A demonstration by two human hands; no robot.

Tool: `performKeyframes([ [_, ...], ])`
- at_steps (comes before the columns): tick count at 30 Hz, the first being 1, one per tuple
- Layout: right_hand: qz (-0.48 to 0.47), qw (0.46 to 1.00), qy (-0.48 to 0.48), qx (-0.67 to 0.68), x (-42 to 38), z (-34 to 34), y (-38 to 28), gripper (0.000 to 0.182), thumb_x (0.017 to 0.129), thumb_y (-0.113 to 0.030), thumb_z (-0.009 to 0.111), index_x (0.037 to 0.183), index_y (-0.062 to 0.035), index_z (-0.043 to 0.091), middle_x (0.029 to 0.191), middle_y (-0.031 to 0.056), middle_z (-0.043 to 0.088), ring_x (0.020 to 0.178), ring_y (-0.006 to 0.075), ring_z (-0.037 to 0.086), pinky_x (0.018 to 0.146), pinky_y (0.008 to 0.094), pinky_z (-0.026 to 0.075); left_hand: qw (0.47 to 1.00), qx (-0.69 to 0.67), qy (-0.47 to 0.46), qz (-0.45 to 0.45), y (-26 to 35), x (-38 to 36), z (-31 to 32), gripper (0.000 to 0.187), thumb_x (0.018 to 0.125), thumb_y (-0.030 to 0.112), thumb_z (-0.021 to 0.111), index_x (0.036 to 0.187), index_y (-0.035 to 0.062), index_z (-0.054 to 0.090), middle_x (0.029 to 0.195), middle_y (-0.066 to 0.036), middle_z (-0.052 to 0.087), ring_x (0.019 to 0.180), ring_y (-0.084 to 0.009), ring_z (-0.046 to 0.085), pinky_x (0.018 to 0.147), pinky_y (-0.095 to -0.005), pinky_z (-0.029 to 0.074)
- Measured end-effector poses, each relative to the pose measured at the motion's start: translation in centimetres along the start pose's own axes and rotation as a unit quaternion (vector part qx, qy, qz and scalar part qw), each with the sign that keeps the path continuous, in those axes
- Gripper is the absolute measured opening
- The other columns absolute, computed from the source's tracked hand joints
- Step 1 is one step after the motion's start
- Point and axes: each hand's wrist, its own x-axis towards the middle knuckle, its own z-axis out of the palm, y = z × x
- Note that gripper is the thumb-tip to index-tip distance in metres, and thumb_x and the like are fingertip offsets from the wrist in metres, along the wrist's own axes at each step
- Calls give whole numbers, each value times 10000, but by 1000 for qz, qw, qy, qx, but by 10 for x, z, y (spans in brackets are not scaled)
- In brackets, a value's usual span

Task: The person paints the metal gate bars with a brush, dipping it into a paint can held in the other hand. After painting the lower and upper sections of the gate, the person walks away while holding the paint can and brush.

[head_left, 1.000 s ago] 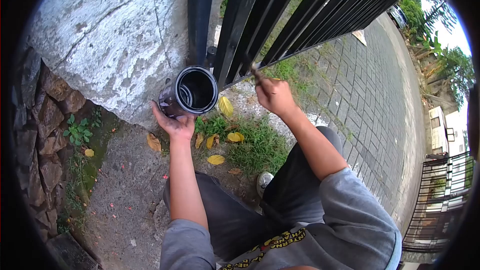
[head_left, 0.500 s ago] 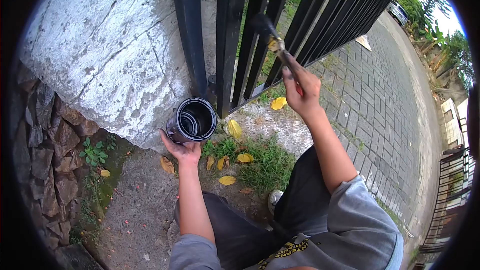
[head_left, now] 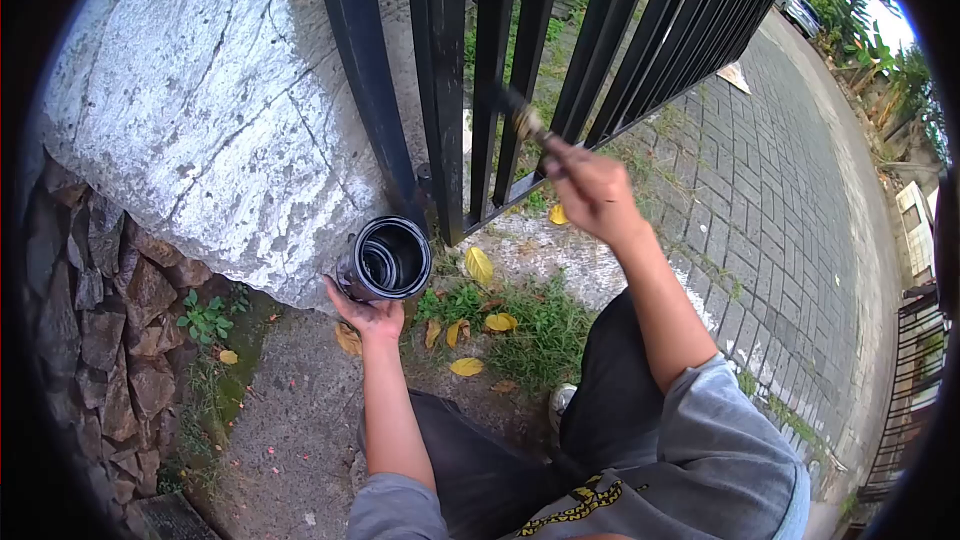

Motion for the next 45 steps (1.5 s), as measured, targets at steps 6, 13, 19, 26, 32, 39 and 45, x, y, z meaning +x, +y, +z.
performKeyframes([
  [6,44,991,-92,82,-5,-2,12,102,823,32,622,896,21,692,719,136,662,577,229,639,512,311,528,1000,-1,13,6,0,-3,-3,853,836,720,550,1445,131,448,1453,-81,479,1291,-300,491,1004,-517,443],
  [13,56,996,-34,63,6,-9,4,253,835,21,659,1083,49,703,704,130,655,562,200,624,517,322,510,1000,-7,8,3,1,1,-2,895,807,739,568,1459,142,429,1478,-84,451,1291,-304,480,1043,-490,412],
  [19,17,999,13,48,6,-9,3,180,828,29,651,1001,50,696,704,145,633,551,231,625,523,336,522,999,34,28,15,3,1,-5,889,805,755,548,1460,171,410,1436,-86,461,1249,-292,487,846,-474,484],
  [26,14,998,-14,54,5,-17,3,173,821,34,655,986,40,704,707,140,631,553,224,633,528,351,522,999,28,6,25,2,6,-11,889,797,776,536,1463,203,403,1432,-69,454,1250,-296,468,868,-498,451],
  [32,78,980,-166,73,-6,0,9,228,832,21,611,1040,70,690,693,148,639,559,238,633,533,380,524,999,18,49,6,-3,-7,6,931,796,749,583,1485,157,380,1492,-66,431,1331,-289,443,1026,-520,408],
  [39,49,997,3,55,90,-69,-11,332,836,10,648,1166,26,679,657,81,591,531,207,580,499,340,464,998,-39,-50,-24,-13,-22,-15,793,887,692,516,1416,103,478,1443,-102,499,1308,-306,494,1064,-518,438],
  [45,-29,992,-58,107,91,-68,14,201,811,45,646,1003,84,691,638,136,587,497,188,562,485,326,444,998,-31,-35,-38,-12,-38,-19,748,897,700,480,1343,103,553,1337,-96,589,1198,-312,581,1015,-501,489],
])
